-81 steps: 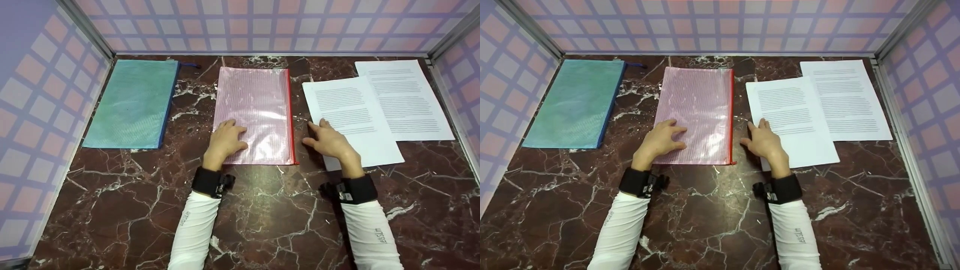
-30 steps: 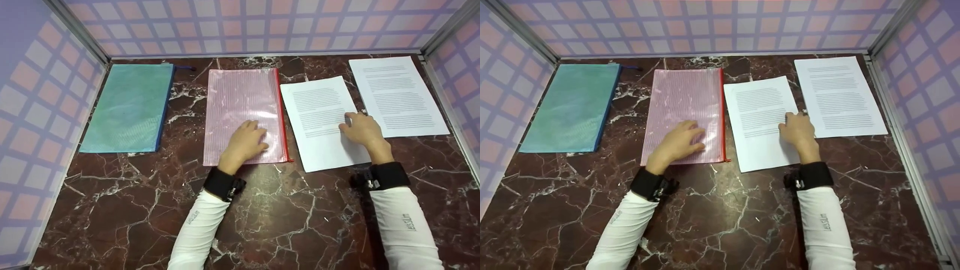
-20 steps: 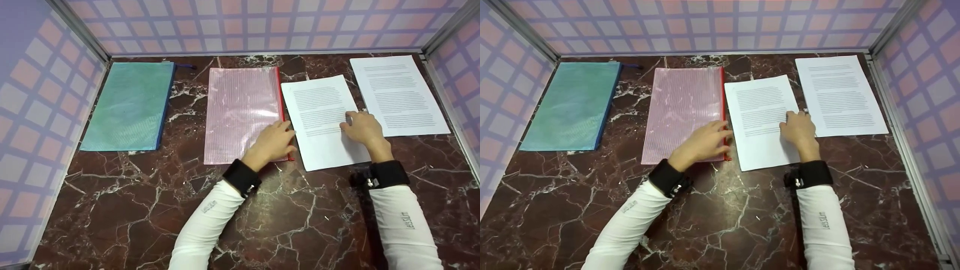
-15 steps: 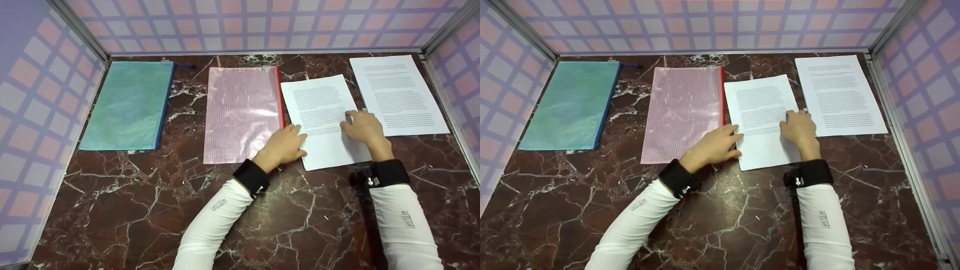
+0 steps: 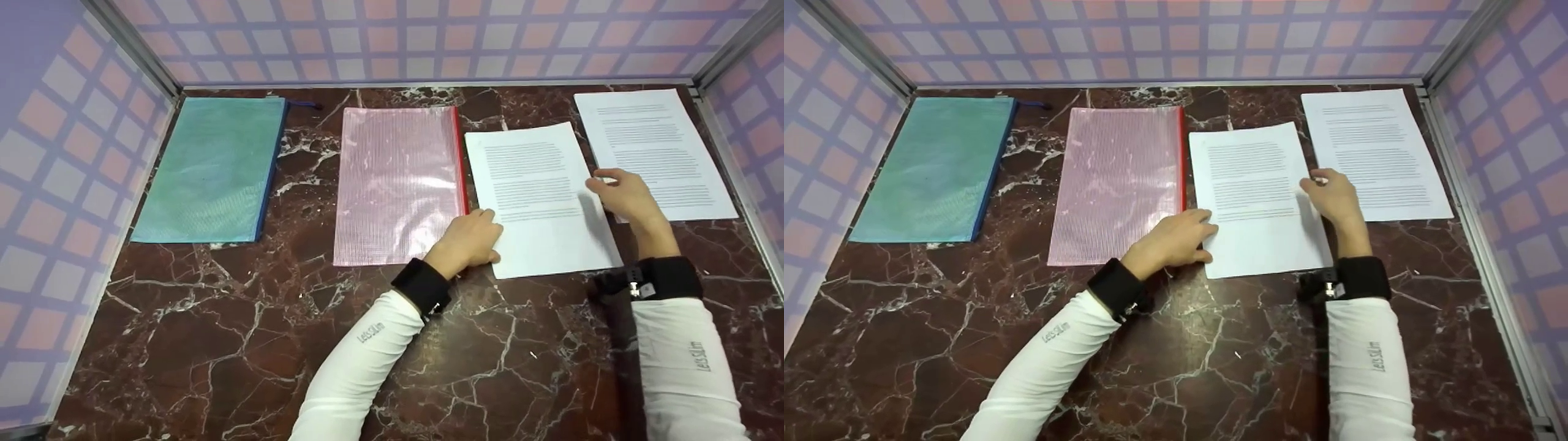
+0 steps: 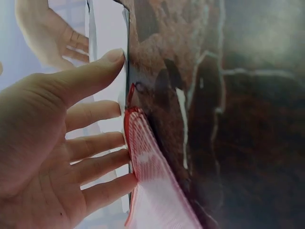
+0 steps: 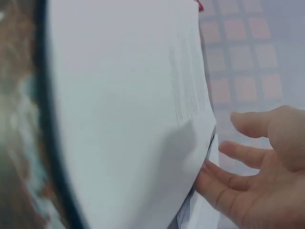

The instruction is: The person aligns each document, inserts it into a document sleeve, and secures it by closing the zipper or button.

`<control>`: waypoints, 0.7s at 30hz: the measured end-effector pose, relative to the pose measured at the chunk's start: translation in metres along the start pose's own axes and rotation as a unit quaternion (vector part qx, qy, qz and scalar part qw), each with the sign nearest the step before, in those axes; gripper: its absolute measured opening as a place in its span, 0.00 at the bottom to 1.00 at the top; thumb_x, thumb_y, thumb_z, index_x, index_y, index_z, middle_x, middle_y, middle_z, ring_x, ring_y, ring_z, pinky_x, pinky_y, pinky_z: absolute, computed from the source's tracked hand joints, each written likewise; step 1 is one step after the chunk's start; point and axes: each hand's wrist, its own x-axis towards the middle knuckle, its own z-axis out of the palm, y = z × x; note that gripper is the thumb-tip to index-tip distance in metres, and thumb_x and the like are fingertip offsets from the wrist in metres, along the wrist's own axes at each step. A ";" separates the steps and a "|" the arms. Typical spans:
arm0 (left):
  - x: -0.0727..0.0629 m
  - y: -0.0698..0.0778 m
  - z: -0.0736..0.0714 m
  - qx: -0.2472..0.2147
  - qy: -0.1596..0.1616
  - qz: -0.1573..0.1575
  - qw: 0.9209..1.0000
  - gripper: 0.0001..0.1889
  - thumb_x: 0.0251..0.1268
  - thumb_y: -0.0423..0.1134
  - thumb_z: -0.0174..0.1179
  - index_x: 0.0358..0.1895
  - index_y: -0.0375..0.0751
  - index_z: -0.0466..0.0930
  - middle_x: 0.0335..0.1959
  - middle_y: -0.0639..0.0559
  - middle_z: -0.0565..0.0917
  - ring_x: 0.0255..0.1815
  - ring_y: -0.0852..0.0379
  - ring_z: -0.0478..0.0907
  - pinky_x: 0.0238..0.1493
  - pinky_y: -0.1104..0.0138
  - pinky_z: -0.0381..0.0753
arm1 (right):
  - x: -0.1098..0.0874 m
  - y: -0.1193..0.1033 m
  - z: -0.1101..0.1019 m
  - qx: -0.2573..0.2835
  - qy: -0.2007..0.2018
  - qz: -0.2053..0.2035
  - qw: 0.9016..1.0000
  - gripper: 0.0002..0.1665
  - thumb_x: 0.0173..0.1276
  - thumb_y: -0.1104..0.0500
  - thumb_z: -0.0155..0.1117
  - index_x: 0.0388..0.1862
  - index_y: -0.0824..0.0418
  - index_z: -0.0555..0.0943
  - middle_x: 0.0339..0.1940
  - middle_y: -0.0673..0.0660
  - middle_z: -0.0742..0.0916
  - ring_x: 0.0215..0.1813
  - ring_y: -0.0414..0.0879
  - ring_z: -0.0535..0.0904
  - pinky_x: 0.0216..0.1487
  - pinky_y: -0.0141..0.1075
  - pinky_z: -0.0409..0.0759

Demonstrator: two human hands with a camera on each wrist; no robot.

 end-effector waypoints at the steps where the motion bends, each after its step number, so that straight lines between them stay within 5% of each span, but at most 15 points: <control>1: 0.000 -0.001 0.000 -0.003 0.000 -0.001 1.000 0.20 0.62 0.54 0.65 0.50 0.46 0.82 0.58 0.48 0.77 0.59 0.53 0.75 0.54 0.60 0.84 | 0.000 0.002 -0.001 0.017 -0.009 0.016 1.000 0.46 0.74 0.34 0.45 0.79 0.63 0.56 0.73 0.76 0.67 0.66 0.65 0.71 0.48 0.40 0.76; 6: 0.000 -0.001 0.001 -0.012 0.001 0.004 1.000 0.19 0.62 0.54 0.65 0.49 0.46 0.82 0.58 0.48 0.77 0.59 0.53 0.75 0.54 0.61 0.84 | 0.000 0.006 -0.004 0.064 -0.039 0.061 0.995 0.51 0.72 0.31 0.44 0.81 0.60 0.48 0.81 0.71 0.54 0.78 0.67 0.57 0.69 0.57 0.68; 10: -0.001 -0.001 0.000 -0.011 0.001 0.002 1.000 0.19 0.62 0.54 0.65 0.50 0.46 0.82 0.59 0.49 0.77 0.59 0.53 0.75 0.54 0.61 0.84 | 0.001 0.005 -0.005 0.074 -0.068 0.066 0.993 0.56 0.70 0.28 0.46 0.82 0.59 0.42 0.82 0.70 0.44 0.81 0.72 0.44 0.76 0.69 0.52; 15: -0.002 -0.001 0.000 -0.016 0.002 0.000 1.000 0.19 0.62 0.54 0.65 0.49 0.46 0.82 0.59 0.49 0.76 0.59 0.54 0.74 0.55 0.62 0.83 | 0.005 0.007 -0.004 0.149 -0.097 0.072 0.981 0.56 0.71 0.31 0.49 0.82 0.59 0.38 0.83 0.64 0.37 0.83 0.63 0.33 0.82 0.61 0.40; 21: -0.002 -0.002 0.003 -0.011 0.006 0.001 1.000 0.20 0.63 0.55 0.64 0.51 0.47 0.81 0.61 0.49 0.76 0.62 0.54 0.74 0.56 0.62 0.84 | 0.009 0.016 0.003 0.170 -0.090 0.071 0.979 0.50 0.76 0.37 0.45 0.81 0.63 0.40 0.83 0.66 0.46 0.82 0.60 0.48 0.83 0.52 0.50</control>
